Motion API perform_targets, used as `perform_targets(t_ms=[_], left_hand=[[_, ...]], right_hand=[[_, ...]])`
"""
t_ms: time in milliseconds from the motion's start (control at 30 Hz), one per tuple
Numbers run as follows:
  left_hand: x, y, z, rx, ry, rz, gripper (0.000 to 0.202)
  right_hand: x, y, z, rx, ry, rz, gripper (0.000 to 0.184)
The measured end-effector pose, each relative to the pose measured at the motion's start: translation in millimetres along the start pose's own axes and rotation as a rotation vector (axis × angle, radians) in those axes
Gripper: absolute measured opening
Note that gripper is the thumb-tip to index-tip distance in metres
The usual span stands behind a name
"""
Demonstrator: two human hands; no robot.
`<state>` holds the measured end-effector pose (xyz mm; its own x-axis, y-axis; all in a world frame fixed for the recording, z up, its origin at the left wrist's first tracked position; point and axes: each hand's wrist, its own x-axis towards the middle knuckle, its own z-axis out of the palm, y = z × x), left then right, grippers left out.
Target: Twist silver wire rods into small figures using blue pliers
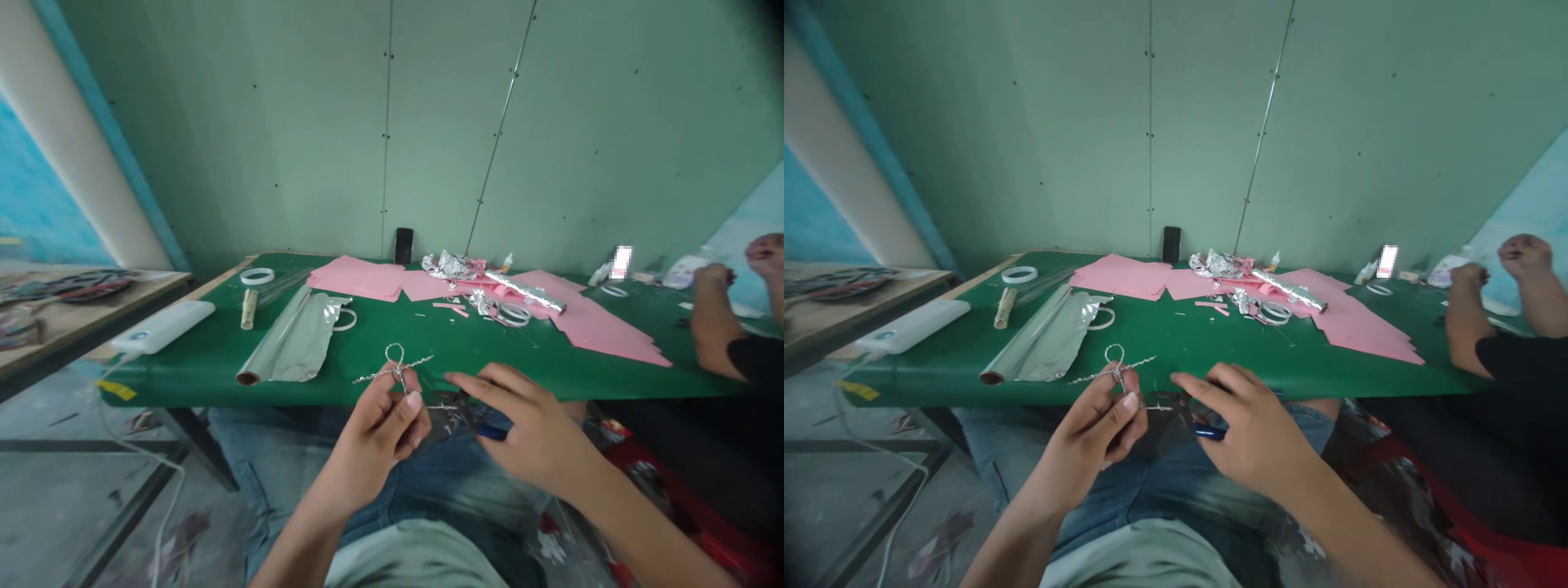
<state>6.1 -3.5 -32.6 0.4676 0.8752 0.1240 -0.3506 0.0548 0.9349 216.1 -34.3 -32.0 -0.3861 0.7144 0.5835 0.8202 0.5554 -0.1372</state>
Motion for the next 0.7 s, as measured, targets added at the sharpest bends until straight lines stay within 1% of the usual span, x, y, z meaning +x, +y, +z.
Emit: perform_targets(t_ms=[67,133,233,300,400,567,700], left_hand=[[0.2,0.4,0.1,-0.016,0.011,-0.001,0.026],[0.5,1.0,-0.4,-0.058,-0.009,-0.007,0.023],[0.7,2.5,-2.2,-0.155,-0.03,-0.057,0.02],[0.3,3.6,-3.5,-0.203,-0.051,-0.101,0.019],[-0.3,4.2,-5.5,-0.25,-0.078,-0.141,0.017],[0.1,1.9,-7.5,-0.314,-0.132,-0.155,0.014],[-0.3,0.3,-5.9,-0.313,-0.154,-0.169,0.012]], right_hand=[[-2.3,1.1,1.8,-0.077,0.087,-0.027,0.064],[-4.7,2.1,1.5,-0.153,0.16,-0.081,0.062],[-5.8,3.2,-2.3,-0.264,0.234,-0.163,0.059],[-4.4,3.5,-5.7,-0.313,0.248,-0.206,0.057],[-0.4,3.8,-9.8,-0.339,0.234,-0.243,0.057],[5.1,4.0,-13.3,-0.334,0.233,-0.225,0.05],[5.7,4.1,-12.9,-0.31,0.212,-0.274,0.049]])
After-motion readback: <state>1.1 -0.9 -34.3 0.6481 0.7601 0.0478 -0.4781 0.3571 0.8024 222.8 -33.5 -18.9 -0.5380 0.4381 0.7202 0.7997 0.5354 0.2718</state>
